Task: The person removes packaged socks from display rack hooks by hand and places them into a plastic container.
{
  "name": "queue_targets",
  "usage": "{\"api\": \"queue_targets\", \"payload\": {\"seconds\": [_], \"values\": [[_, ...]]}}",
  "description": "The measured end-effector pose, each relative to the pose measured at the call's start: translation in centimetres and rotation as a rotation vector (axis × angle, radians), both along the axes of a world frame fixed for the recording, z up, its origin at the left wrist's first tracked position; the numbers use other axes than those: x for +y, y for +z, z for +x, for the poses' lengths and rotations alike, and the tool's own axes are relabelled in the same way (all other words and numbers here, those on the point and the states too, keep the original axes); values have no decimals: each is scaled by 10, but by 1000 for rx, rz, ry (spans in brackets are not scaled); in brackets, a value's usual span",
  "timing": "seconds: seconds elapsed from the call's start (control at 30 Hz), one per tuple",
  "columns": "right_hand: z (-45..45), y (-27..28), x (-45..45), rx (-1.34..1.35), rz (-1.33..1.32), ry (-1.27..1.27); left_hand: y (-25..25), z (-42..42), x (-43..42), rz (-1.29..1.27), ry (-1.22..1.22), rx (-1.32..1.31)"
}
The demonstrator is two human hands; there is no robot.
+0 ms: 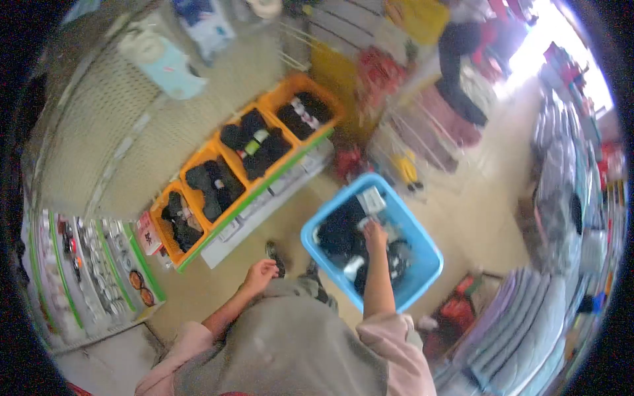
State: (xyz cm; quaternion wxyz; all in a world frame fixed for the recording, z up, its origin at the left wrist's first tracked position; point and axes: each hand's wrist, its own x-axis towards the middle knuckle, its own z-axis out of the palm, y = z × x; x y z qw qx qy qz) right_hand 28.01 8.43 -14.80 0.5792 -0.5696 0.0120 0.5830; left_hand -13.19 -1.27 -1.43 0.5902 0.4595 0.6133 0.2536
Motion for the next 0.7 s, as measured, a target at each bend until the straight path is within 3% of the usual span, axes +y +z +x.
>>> {"api": "queue_targets", "payload": {"seconds": [0.07,0.17,0.3,0.4,0.53,0.7], "values": [[-4,53,20,-98,-25,-36,10,-3,3,53,-3,35],[-1,95,63,-203,212,61,31,-10,9,83,58,-35],[-51,219,139,-393,464,201,37,-32,16,200,51,-106],[-111,309,188,-682,619,411,101,-47,40,257,-68,44],[-207,405,244,-579,1067,642,153,-71,68,417,-77,11],[-304,461,315,-585,1277,687,181,-102,79,491,-24,17]]}}
